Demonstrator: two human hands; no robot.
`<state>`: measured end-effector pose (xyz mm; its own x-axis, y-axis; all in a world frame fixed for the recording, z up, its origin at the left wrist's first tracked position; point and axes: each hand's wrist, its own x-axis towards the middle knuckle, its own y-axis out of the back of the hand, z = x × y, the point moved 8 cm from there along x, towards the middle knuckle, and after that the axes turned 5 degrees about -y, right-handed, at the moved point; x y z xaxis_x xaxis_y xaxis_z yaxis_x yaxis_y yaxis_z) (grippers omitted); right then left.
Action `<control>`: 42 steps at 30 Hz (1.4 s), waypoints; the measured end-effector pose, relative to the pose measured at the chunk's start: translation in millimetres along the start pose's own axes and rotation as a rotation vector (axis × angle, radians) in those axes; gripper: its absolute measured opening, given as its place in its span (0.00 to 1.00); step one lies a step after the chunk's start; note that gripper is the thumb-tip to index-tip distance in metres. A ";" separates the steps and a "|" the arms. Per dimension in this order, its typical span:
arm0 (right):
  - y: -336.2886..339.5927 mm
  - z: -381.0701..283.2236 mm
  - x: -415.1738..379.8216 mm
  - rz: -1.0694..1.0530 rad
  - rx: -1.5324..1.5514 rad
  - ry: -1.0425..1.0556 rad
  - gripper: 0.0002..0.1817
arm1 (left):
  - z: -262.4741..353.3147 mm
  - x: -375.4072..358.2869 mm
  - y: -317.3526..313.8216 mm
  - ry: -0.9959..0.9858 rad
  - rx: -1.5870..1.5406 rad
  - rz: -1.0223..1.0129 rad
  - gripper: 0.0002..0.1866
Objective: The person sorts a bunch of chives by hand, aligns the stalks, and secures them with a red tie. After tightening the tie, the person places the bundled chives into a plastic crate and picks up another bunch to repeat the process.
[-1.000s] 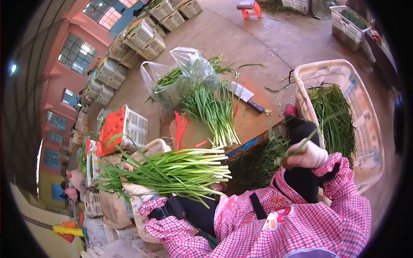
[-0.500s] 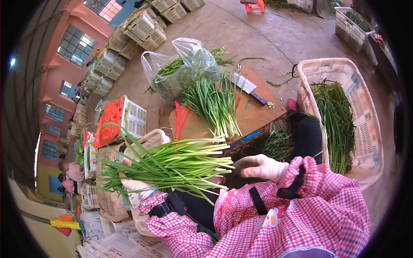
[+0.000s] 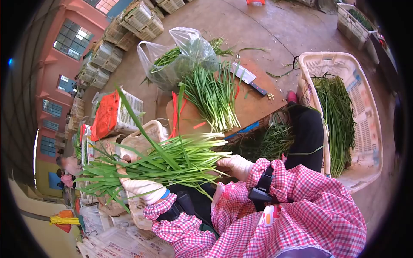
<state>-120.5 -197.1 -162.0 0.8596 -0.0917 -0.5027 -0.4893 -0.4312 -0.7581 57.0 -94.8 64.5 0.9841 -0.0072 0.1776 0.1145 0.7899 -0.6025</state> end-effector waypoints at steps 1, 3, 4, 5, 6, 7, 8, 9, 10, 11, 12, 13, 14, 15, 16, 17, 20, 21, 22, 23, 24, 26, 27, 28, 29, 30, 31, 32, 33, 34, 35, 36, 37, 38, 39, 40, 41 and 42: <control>2.9 0.6 7.8 0.003 0.125 0.084 0.15 | -1.2 -1.6 1.7 0.013 -0.028 -0.010 0.11; 0.4 -9.0 7.2 -0.002 0.314 0.203 0.16 | -1.6 -6.3 2.6 0.078 -0.036 -0.083 0.12; -2.2 -9.2 4.5 -0.056 0.483 0.191 0.17 | -3.1 -2.3 12.8 0.077 -0.030 -0.080 0.12; 2.7 -9.6 8.5 -0.025 0.487 0.223 0.18 | -11.2 8.3 26.9 0.088 -0.068 -0.095 0.15; 8.5 -11.0 12.2 0.007 0.490 0.259 0.19 | -20.6 20.1 42.6 0.100 -0.111 -0.112 0.19; 7.7 -14.2 6.8 0.056 0.481 0.258 0.17 | -28.2 32.6 59.9 0.110 -0.027 -0.151 0.21; 4.4 -19.1 1.0 0.060 0.483 0.264 0.17 | -29.6 29.2 58.1 0.115 -0.028 -0.155 0.21; 4.3 -24.6 -5.3 0.106 0.453 0.282 0.18 | -34.5 23.5 57.4 0.158 -0.081 -0.119 0.21; 6.3 -28.8 -8.8 0.152 0.421 0.299 0.18 | -38.7 19.9 57.8 0.201 -0.132 -0.082 0.22; 11.4 -31.6 -7.2 0.181 0.386 0.324 0.15 | -42.7 19.6 57.8 0.223 -0.127 -0.072 0.21; 17.3 -32.5 -3.3 0.184 0.386 0.328 0.15 | -45.5 18.9 56.1 0.227 -0.130 -0.073 0.21; 25.0 -40.8 -3.4 0.274 0.064 0.395 0.15 | -47.7 17.4 60.7 0.219 -0.144 0.014 0.20; 26.8 -49.8 -5.8 0.361 -0.260 0.453 0.15 | -48.5 15.1 64.4 0.212 -0.156 0.102 0.19; 22.4 -53.2 -8.8 0.341 -0.250 0.426 0.13 | -51.8 10.3 54.5 0.302 -0.243 -0.045 0.12; 29.5 -51.7 1.5 0.326 -0.404 0.434 0.14 | -52.6 8.5 53.0 0.304 -0.244 -0.046 0.12; 29.2 -50.9 1.3 0.321 -0.353 0.376 0.15 | -50.8 4.6 50.1 0.297 -0.205 -0.041 0.13; 29.8 -41.9 7.9 0.263 0.021 0.287 0.17 | -40.6 -13.5 40.4 0.287 -0.144 -0.006 0.12; 27.5 -42.5 6.3 0.286 0.108 0.317 0.16 | -34.1 -12.7 38.4 0.246 -0.123 -0.076 0.12; 25.1 -42.6 3.5 0.283 0.107 0.321 0.16 | -29.0 -14.2 36.3 0.201 -0.107 -0.149 0.12; 23.2 -39.1 1.5 0.267 0.245 0.307 0.16 | -24.9 -18.0 33.3 0.193 -0.115 -0.177 0.14; 21.0 -34.8 1.4 0.248 0.382 0.292 0.16 | -23.2 -17.2 44.1 0.193 -0.092 -0.102 0.14; 10.9 -37.2 7.1 0.091 0.564 0.375 0.16 | -21.1 -5.4 44.1 0.197 -0.384 -0.300 0.14; 9.1 -36.7 6.3 -0.014 0.593 0.364 0.17 | -17.9 -3.4 47.5 0.192 -0.383 -0.300 0.14; 7.0 -37.7 3.7 -0.118 0.623 0.351 0.17 | -18.3 -0.9 56.2 0.273 -0.492 -0.182 0.14; 5.8 -40.5 2.5 -0.216 0.612 0.332 0.19 | -20.2 -2.8 60.8 0.352 -0.601 -0.063 0.15; 6.5 -44.5 -7.5 -0.184 0.516 0.304 0.21 | -20.4 5.6 73.0 0.347 -0.598 -0.061 0.15; 5.3 -54.1 -19.2 -0.224 0.461 0.344 0.22 | -20.4 21.2 95.4 0.288 -0.371 -0.115 0.16; 6.1 -62.0 -28.8 -0.262 0.408 0.382 0.24 | -17.0 29.3 109.3 0.230 -0.142 -0.165 0.17; 19.9 -68.6 -34.4 -0.175 0.341 0.444 0.27 | -12.1 24.8 110.6 0.147 -0.055 0.076 0.19; 36.5 -78.0 -41.4 -0.141 0.337 0.493 0.27 | -8.9 26.9 109.5 0.145 -0.052 0.080 0.19; 47.8 -92.6 -55.8 -0.140 0.326 0.510 0.26 | -7.9 31.4 110.8 0.176 -0.119 0.112 0.20; 76.3 -101.8 -60.7 -0.116 0.311 0.555 0.25 | -6.8 36.4 113.4 0.208 -0.187 0.144 0.21; 104.4 -111.9 -78.1 0.093 0.188 0.578 0.26 | -2.8 44.5 120.6 0.180 -0.230 0.180 0.23; 121.9 -124.6 -97.0 0.224 0.009 0.571 0.22 | 0.4 48.6 121.8 0.174 -0.233 0.181 0.23; 124.0 -136.6 -119.3 0.332 -0.280 0.546 0.16 | 4.3 51.8 125.5 0.171 -0.271 0.245 0.22; 131.1 -143.7 -134.9 0.476 -0.698 0.467 0.11 | 8.5 53.9 128.2 0.166 -0.308 0.310 0.22; 134.0 -146.1 -144.6 0.533 -1.089 0.452 0.09 | 14.2 50.4 126.7 0.133 -0.212 0.376 0.22; 110.2 -151.5 -156.8 0.578 -1.912 0.493 0.12 | 15.4 53.6 129.4 0.125 -0.208 0.380 0.22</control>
<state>-286.9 -366.3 -103.8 0.8134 -0.5738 -0.0955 -0.2005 -0.4307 0.8800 122.5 16.5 8.0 0.9689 0.1757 -0.1741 -0.2460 0.6105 -0.7529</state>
